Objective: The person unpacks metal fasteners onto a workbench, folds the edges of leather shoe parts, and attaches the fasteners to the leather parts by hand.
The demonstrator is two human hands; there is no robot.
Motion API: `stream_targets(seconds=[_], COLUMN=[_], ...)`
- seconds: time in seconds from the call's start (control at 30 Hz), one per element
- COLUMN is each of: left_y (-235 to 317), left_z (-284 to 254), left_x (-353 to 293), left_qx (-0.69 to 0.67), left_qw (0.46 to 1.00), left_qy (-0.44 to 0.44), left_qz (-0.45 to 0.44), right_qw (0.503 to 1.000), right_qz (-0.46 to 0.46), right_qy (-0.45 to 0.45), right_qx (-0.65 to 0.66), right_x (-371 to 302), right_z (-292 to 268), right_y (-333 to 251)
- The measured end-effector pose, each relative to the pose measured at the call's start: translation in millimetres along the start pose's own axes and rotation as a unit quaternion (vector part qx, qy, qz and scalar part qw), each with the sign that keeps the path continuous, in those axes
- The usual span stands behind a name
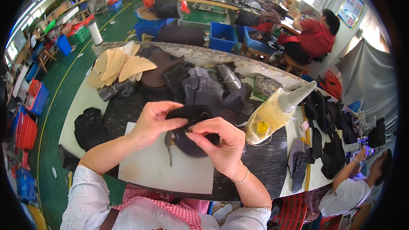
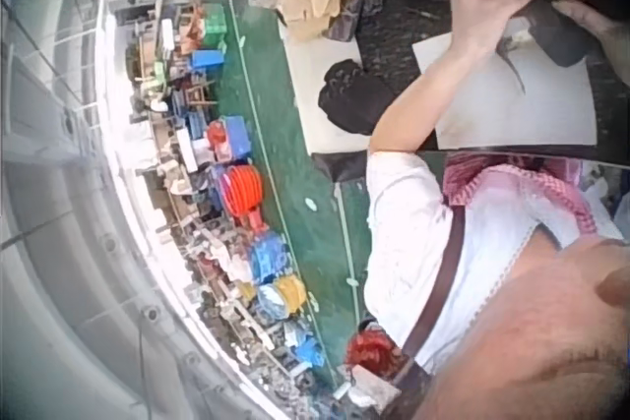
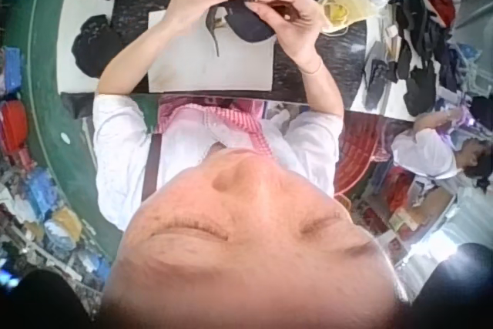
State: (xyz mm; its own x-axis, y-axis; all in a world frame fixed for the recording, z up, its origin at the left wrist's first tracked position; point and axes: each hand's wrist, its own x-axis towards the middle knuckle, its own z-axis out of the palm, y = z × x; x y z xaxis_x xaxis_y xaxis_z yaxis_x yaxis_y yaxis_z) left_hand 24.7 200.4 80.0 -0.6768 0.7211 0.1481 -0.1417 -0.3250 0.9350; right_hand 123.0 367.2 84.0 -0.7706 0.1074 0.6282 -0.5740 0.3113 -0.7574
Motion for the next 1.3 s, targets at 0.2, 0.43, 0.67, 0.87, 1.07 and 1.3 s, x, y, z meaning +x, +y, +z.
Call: stream_targets(seconds=[0.2, 0.43, 0.67, 0.87, 1.07, 1.3], left_y=[8, 10, 0, 9, 7, -1], left_z=[-10, -18, -24, -27, -34, -33], left_x=[-44, -59, -65, -64, -67, -78], left_qx=[0.023, 0.113, 0.221, 0.32, 0.354, 0.426], left_qw=[0.999, 0.99, 0.964, 0.927, 0.902, 0.853], left_qy=[0.037, 0.04, 0.058, 0.005, -0.006, 0.017], left_qz=[-0.007, 0.068, 0.139, 0.193, 0.246, 0.3], right_qw=[0.998, 0.999, 0.999, 0.987, 0.995, 0.963], right_qz=[0.047, 0.034, 0.008, 0.119, 0.051, 0.163], right_qy=[-0.01, -0.019, -0.03, -0.081, -0.08, -0.115], right_qx=[0.039, 0.024, 0.01, 0.069, -0.017, 0.18], right_x=[-3, -5, -11, -7, 5, -1], right_z=[29, 41, 42, 40, 46, 55], right_y=[-7, -8, -8, -6, -10, -6])
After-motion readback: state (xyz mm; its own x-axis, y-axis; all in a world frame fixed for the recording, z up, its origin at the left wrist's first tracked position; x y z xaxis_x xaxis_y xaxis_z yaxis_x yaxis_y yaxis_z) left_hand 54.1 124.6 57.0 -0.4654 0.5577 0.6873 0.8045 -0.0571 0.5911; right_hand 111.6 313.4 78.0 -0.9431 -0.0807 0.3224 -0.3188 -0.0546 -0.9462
